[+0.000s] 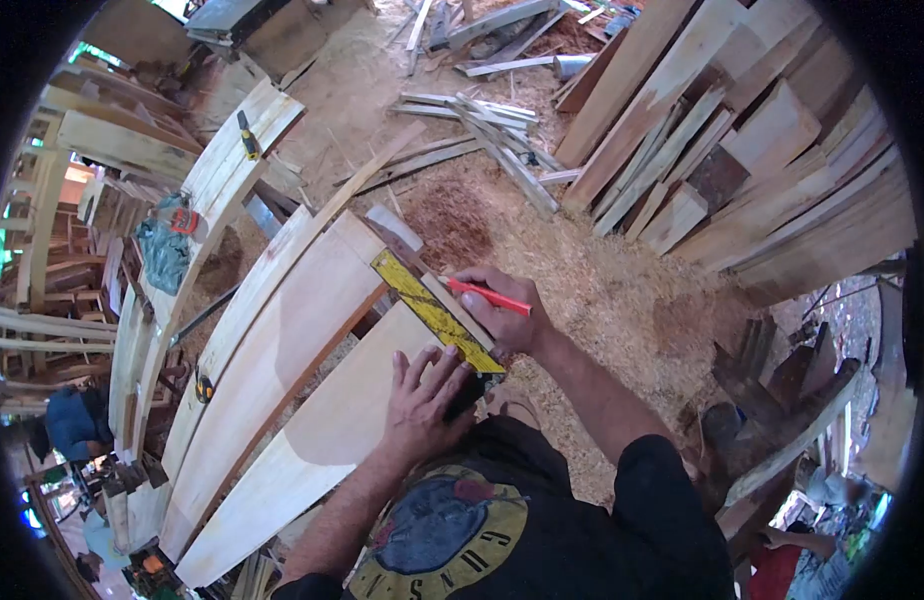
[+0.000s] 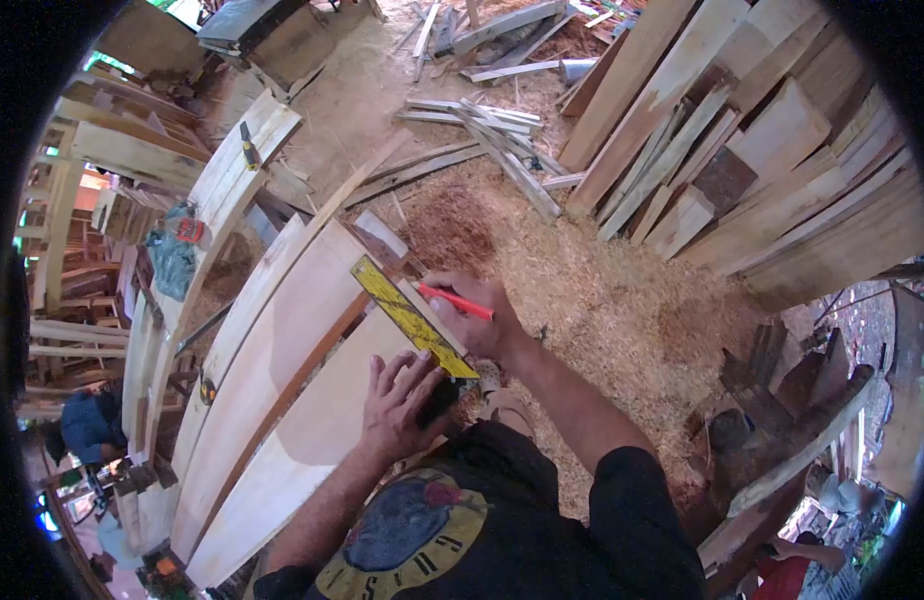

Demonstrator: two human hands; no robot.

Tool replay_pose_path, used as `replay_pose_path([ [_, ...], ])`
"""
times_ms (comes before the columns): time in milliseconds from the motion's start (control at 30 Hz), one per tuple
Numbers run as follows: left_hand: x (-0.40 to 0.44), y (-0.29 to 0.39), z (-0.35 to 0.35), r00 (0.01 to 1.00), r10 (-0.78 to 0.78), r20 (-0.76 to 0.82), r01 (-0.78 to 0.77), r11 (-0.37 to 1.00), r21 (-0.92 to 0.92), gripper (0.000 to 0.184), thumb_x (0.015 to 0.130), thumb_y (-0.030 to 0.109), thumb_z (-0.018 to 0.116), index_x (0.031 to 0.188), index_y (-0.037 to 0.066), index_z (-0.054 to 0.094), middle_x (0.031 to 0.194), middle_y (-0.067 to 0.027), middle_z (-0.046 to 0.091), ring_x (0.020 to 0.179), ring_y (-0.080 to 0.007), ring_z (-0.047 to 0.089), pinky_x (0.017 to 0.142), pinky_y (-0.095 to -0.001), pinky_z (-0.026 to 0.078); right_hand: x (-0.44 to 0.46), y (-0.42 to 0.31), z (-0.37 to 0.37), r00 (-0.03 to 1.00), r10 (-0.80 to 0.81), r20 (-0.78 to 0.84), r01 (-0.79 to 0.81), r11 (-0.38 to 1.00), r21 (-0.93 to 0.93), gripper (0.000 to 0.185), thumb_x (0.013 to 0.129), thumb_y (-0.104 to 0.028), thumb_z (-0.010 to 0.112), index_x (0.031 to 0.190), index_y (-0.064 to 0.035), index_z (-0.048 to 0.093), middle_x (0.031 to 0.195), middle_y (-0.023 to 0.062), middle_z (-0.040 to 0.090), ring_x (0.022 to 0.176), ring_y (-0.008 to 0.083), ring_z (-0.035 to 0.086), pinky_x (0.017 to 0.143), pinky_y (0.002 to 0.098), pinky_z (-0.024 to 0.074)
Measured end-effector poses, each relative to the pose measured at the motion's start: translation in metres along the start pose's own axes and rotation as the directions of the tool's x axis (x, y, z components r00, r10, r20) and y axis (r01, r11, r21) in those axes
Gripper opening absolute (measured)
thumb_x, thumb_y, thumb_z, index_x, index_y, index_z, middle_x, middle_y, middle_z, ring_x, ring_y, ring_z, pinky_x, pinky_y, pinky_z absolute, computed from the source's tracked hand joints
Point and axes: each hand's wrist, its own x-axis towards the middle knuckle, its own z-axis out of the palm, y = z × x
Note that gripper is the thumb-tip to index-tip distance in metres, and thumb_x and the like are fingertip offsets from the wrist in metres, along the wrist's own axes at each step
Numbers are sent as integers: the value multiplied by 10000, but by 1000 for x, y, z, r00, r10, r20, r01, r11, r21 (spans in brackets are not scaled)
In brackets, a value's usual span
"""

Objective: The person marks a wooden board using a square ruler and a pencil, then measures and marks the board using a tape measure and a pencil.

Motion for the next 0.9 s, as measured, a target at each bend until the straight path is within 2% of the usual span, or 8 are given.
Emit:
replay_pose_path([
  [100, -2, 0, 6, 999, -8, -32, 8, 1000, -10, 675, 737, 379, 918, 1314, 126, 677, 1553, -118, 582, 1412, -397, 525, 1194, -741, 298, -2, 1, -1, 985, 172, 24, -173, 976, 135, 253, 1016, -122, 660, 1247, -22, 688, 1077, 149, 776, 977, 247, 777, 845, 363, 623],
  [300, 1, 6, 7, 998, -36, -47, 36, 999, -10, 625, 725, 334, 921, 1261, 122, 678, 1555, -118, 580, 1416, -397, 501, 1202, -747, 263, -5, 1, 0, 981, 190, 35, -193, 965, 178, 249, 1017, -135, 664, 1241, -32, 699, 1090, 140, 780, 986, 229, 777, 844, 358, 623],
  [500, 3, 7, 5, 999, -44, -9, 44, 999, 2, 654, 728, 348, 916, 1289, 121, 670, 1553, -119, 569, 1393, -398, 508, 1189, -754, 272, -5, 2, -1, 993, 116, -5, -116, 989, 92, 253, 1005, -151, 679, 1232, -46, 706, 1097, 144, 779, 985, 248, 785, 841, 365, 627],
  [600, 4, 6, 5, 999, -51, 8, 52, 998, -19, 713, 724, 331, 903, 1358, 120, 655, 1570, -119, 545, 1416, -410, 478, 1175, -789, 257, -4, 3, -2, 994, 109, 10, -110, 992, 62, 248, 997, -147, 682, 1221, -44, 709, 1106, 147, 778, 994, 266, 787, 839, 371, 629],
  [800, 4, 0, 4, 1000, 8, 24, -9, 999, 37, 732, 765, 376, 864, 1418, 137, 634, 1568, -122, 540, 1385, -405, 500, 1136, -794, 311, -1, 0, 2, 997, 72, 6, -73, 997, 33, 238, 981, -129, 690, 1202, -45, 713, 1068, 163, 781, 958, 299, 792, 818, 388, 636],
  [900, 5, 2, 0, 999, 5, 40, -7, 999, 42, 714, 779, 372, 859, 1413, 133, 637, 1554, -127, 547, 1376, -409, 507, 1119, -791, 332, 6, 0, 3, 998, -58, -13, 58, 998, -34, 234, 971, -105, 691, 1195, -41, 712, 1047, 177, 778, 933, 324, 791, 801, 401, 642],
])
